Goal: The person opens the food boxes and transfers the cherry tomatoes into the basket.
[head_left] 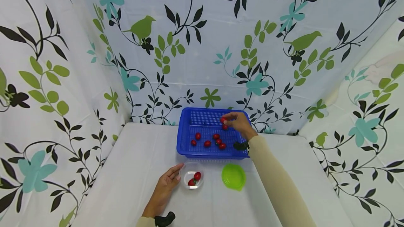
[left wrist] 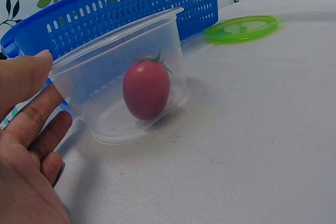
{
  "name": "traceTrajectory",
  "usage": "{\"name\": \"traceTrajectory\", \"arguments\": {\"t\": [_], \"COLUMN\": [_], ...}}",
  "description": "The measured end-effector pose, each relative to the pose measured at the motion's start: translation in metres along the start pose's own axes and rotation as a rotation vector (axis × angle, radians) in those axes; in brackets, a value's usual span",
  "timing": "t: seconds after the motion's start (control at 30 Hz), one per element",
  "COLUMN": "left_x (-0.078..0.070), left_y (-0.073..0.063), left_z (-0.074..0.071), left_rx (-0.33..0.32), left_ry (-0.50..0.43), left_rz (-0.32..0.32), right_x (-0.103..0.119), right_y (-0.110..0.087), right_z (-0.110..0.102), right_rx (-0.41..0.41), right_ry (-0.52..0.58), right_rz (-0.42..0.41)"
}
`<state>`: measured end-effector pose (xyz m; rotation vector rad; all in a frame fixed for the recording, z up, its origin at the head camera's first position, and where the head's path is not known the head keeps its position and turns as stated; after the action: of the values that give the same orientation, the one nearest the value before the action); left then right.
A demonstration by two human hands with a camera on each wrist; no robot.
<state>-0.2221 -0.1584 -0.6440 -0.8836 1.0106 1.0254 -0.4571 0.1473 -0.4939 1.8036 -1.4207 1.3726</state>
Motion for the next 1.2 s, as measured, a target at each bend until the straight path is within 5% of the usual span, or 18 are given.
{"name": "traceTrajectory", "arguments": {"t": [1.2], "left_x": [0.001], "left_y": [0.001], "left_z": [0.0], "left_rx": [-0.001], "left_ry": [-0.021], "left_rz": [-0.003], "right_x": [-0.051], "right_y": [0.035], "right_z": [0.009], "right_rx": [0.103], "right_ry": [-0.189], "right_rz": [0.181]}}
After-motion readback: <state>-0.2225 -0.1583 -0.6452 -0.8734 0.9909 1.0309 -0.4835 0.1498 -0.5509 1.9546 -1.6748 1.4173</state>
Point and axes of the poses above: each hand's wrist, its own y-axis towards the middle knuckle, its own z-axis out of the palm, x = y × z, the point moved 4 cm from there along y, towards the middle knuckle, and after that the axes turned 11 degrees about x, right-handed, at the moved point
